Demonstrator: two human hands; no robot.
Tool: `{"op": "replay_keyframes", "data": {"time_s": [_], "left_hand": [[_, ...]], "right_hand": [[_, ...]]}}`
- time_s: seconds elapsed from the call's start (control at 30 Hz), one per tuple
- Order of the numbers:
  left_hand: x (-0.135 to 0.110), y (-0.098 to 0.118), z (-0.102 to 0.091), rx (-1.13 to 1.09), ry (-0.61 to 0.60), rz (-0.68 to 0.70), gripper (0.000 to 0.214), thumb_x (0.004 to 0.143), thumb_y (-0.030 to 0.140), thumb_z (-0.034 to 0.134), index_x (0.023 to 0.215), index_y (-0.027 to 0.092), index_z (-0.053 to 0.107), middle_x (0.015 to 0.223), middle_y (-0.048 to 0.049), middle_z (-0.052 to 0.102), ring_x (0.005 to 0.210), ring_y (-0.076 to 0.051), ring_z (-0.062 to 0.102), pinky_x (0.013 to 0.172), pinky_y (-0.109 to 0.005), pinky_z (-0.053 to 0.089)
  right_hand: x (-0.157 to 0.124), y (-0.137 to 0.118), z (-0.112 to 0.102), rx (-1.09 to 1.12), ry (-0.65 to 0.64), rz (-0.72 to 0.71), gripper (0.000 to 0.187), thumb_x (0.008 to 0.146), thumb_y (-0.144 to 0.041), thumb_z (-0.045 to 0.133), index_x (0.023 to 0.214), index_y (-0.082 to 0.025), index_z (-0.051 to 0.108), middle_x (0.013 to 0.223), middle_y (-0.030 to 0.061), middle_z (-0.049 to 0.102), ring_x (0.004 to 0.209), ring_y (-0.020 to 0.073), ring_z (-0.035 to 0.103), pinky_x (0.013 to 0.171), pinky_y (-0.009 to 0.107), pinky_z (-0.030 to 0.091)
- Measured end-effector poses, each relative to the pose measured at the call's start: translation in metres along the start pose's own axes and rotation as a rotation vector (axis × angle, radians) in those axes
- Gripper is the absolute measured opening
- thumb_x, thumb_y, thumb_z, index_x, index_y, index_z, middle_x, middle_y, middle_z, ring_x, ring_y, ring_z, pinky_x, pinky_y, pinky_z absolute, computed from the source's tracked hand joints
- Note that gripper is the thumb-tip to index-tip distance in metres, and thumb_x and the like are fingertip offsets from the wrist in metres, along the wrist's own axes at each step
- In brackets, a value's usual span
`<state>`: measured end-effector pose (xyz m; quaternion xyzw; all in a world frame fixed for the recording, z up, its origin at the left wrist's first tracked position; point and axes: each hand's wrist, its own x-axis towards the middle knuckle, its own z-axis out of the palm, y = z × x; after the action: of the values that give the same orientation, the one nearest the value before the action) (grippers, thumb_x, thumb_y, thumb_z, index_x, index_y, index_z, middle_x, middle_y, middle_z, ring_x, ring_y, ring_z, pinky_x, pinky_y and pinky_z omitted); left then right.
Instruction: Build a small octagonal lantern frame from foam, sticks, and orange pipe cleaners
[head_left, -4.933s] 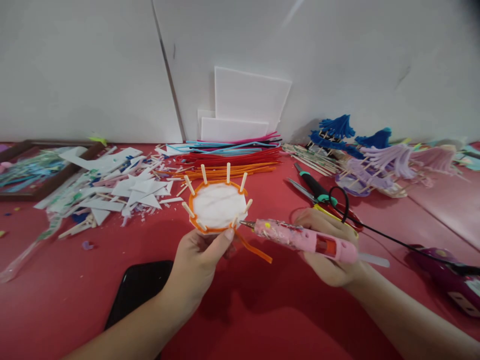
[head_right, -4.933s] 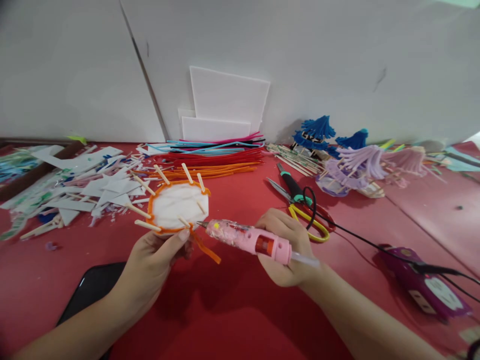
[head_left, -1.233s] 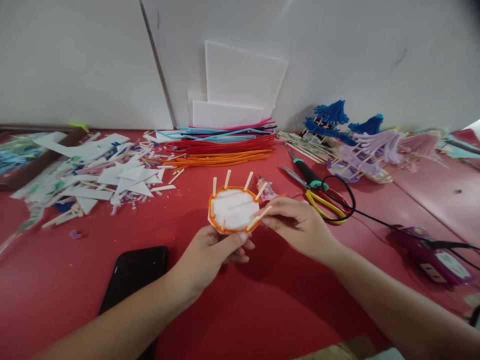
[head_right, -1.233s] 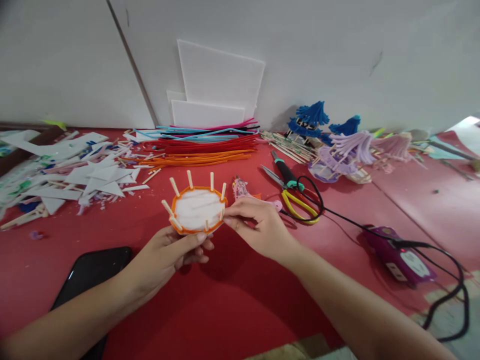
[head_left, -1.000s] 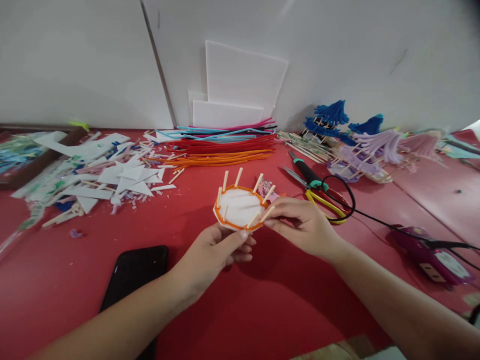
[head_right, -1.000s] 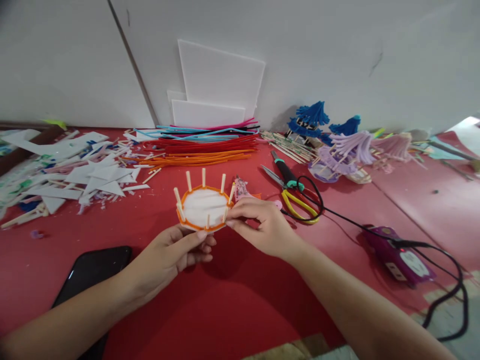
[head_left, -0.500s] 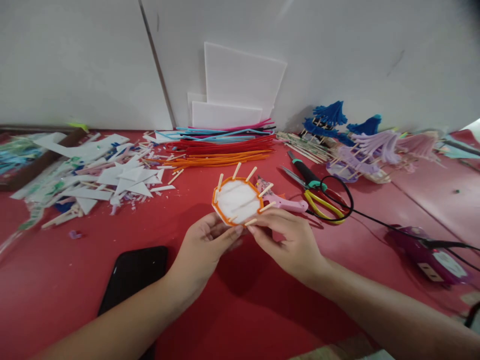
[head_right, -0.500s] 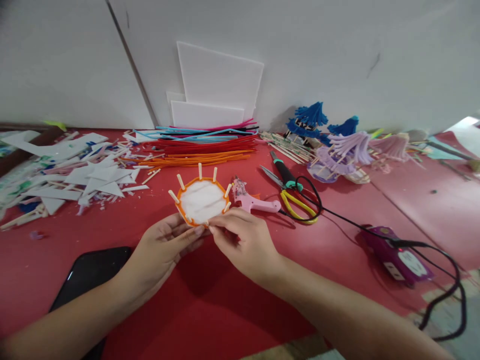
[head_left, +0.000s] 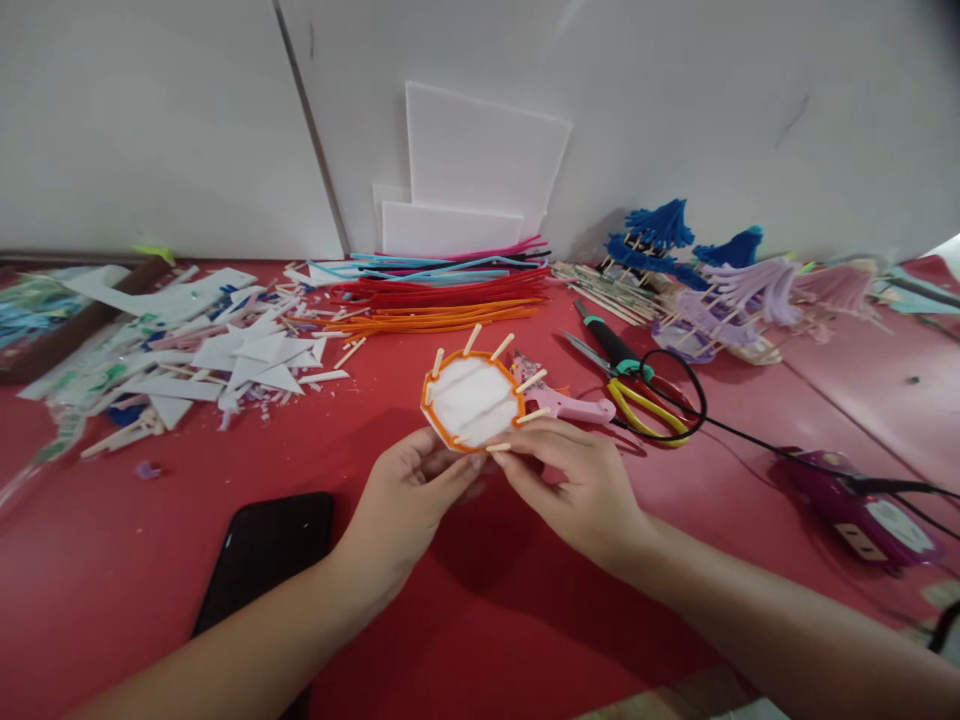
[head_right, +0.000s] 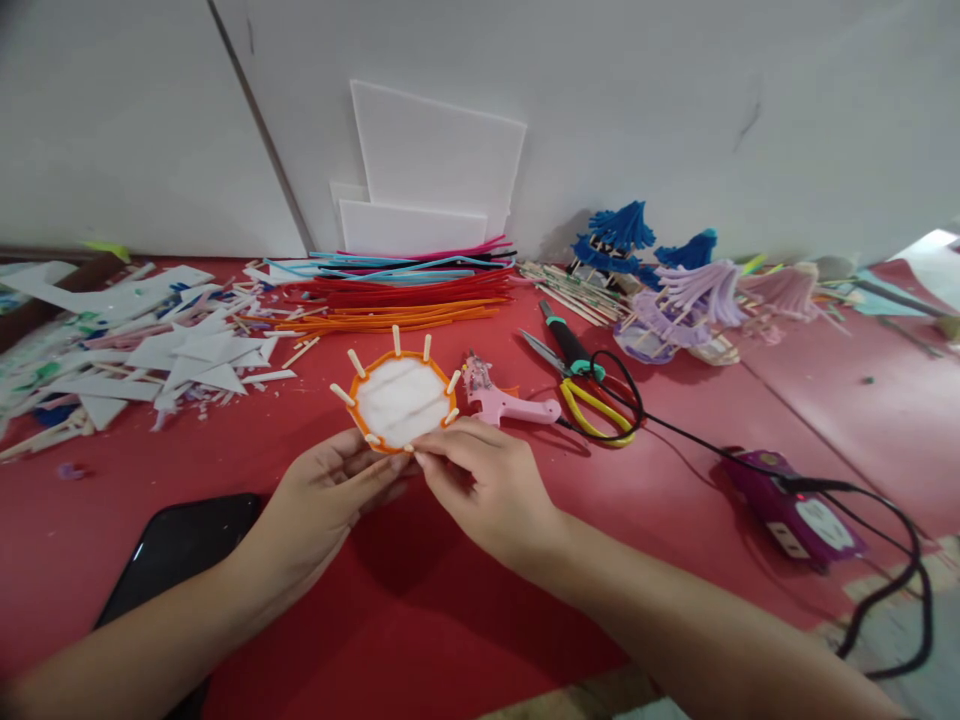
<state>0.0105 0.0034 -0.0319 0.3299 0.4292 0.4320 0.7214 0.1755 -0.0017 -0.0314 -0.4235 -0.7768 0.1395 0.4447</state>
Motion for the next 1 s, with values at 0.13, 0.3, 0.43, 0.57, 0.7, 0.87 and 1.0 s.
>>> {"op": "replay_keyframes", "data": {"time_s": [0.13,0.3,0.43,0.57,0.7,0.87,1.0], "left_hand": [[-0.0001,0.0012,0.0002,0.041,0.008,0.026,0.030,0.067,0.021,0.079,0.096,0.018,0.070,0.092,-0.0031,0.075,0.084,-0.012,0.069,0.077,-0.019,0.054],[-0.0015,0.0031,0.0028,0.046,0.030,0.040,0.030,0.064,0.020,0.080,0.093,0.017,0.071,0.089,-0.0029,0.076,0.082,-0.012,0.069,0.075,-0.018,0.054],[-0.0016,0.0031,0.0032,-0.008,0.050,0.037,0.028,0.066,0.019,0.079,0.093,0.017,0.071,0.089,-0.0037,0.076,0.083,-0.013,0.070,0.076,-0.019,0.054],[-0.0009,0.0017,0.0012,-0.049,0.038,0.010,0.028,0.068,0.019,0.078,0.095,0.018,0.071,0.090,-0.0033,0.076,0.082,-0.012,0.070,0.075,-0.019,0.054],[-0.0014,0.0005,0.0003,-0.006,0.007,0.003,0.028,0.067,0.018,0.079,0.093,0.018,0.071,0.085,-0.0022,0.075,0.078,-0.011,0.068,0.074,-0.019,0.054],[-0.0027,0.0012,-0.0003,0.022,-0.034,0.008,0.028,0.068,0.020,0.079,0.094,0.019,0.071,0.084,-0.0015,0.075,0.079,-0.011,0.067,0.076,-0.020,0.054],[-0.0025,0.0025,0.0003,0.016,-0.022,0.011,0.026,0.068,0.022,0.079,0.093,0.017,0.071,0.084,-0.0024,0.075,0.077,-0.011,0.068,0.074,-0.020,0.055]], "right_hand": [[-0.0001,0.0017,0.0007,-0.005,-0.022,-0.016,0.014,0.082,-0.009,0.059,0.089,-0.016,0.069,0.083,0.0037,0.073,0.076,0.0119,0.068,0.072,0.020,0.054],[-0.0007,0.0015,-0.0003,-0.060,0.004,-0.070,0.012,0.083,-0.010,0.060,0.088,-0.017,0.068,0.083,0.0033,0.073,0.076,0.0122,0.068,0.072,0.021,0.055],[0.0018,0.0017,-0.0039,-0.132,0.091,-0.078,0.009,0.080,-0.011,0.065,0.086,-0.017,0.066,0.080,0.0034,0.072,0.072,0.0127,0.067,0.068,0.022,0.055],[0.0040,0.0035,-0.0054,-0.138,0.087,-0.075,0.008,0.079,-0.010,0.065,0.084,-0.017,0.066,0.077,0.0037,0.071,0.071,0.0128,0.066,0.067,0.023,0.054],[0.0021,0.0028,-0.0043,-0.105,0.033,-0.107,0.007,0.081,-0.012,0.064,0.083,-0.018,0.067,0.078,0.0033,0.072,0.069,0.0125,0.066,0.066,0.023,0.054],[0.0019,0.0001,-0.0042,-0.032,0.006,-0.065,0.010,0.082,-0.011,0.060,0.081,-0.017,0.067,0.076,0.0028,0.073,0.066,0.0121,0.067,0.063,0.022,0.054],[0.0029,0.0007,-0.0059,-0.016,-0.018,-0.084,0.013,0.083,-0.010,0.058,0.085,-0.017,0.067,0.080,0.0036,0.074,0.071,0.0127,0.069,0.067,0.022,0.055]]}}
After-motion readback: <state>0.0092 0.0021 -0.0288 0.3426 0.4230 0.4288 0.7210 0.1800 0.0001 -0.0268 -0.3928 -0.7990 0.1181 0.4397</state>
